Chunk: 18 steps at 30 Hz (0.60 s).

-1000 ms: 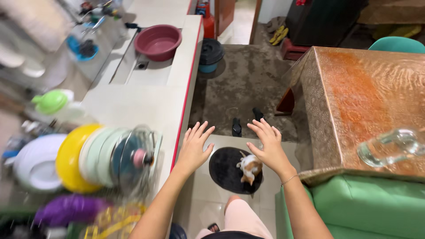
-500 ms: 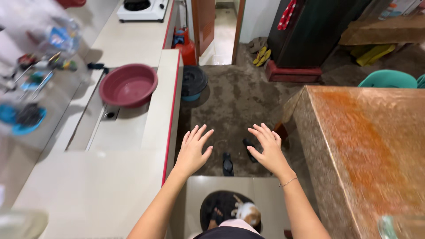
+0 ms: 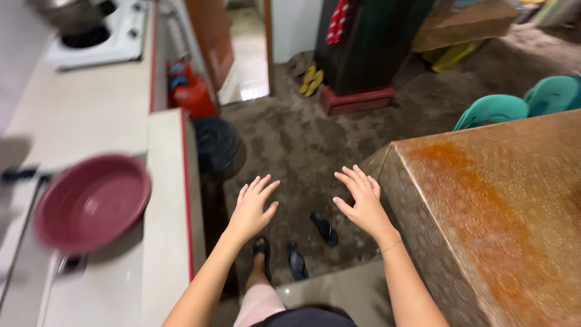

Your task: The person searches through various storage areas in a home, including a bookshelf, a wooden cabinet, a wardrobe, and a kitchen pantry. They open and close multiple doors and drawers, briefly handling items like books, cables, and kitchen containers while looking for something specific.

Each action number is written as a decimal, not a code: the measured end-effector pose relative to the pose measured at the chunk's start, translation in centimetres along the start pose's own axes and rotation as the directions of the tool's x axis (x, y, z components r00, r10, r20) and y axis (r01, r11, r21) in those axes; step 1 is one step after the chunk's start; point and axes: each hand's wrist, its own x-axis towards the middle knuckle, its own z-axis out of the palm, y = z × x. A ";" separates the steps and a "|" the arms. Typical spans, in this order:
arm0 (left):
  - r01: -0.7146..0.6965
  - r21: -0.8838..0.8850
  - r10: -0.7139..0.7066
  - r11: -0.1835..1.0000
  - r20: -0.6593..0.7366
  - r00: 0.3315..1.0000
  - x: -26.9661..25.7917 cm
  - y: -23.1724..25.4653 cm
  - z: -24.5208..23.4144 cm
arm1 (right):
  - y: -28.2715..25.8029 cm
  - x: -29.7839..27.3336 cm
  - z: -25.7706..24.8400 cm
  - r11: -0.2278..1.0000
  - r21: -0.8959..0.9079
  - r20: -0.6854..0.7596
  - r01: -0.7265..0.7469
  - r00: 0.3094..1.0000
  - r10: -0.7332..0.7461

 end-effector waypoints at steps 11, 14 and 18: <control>-0.325 -0.047 0.329 0.944 0.162 0.931 29.6 -9.0 -1.0 | 8.5 18.2 2.2 0.959 -0.063 -0.249 -0.276 0.935 0.252; -0.402 -0.128 0.419 0.907 0.172 0.891 35.5 -9.4 -0.4 | 9.6 21.1 2.3 0.941 -0.067 -0.285 -0.331 0.910 0.300; -0.438 -0.169 0.466 0.883 0.211 0.859 42.4 -8.5 2.3 | 12.9 24.3 0.7 0.909 -0.109 -0.308 -0.403 0.883 0.355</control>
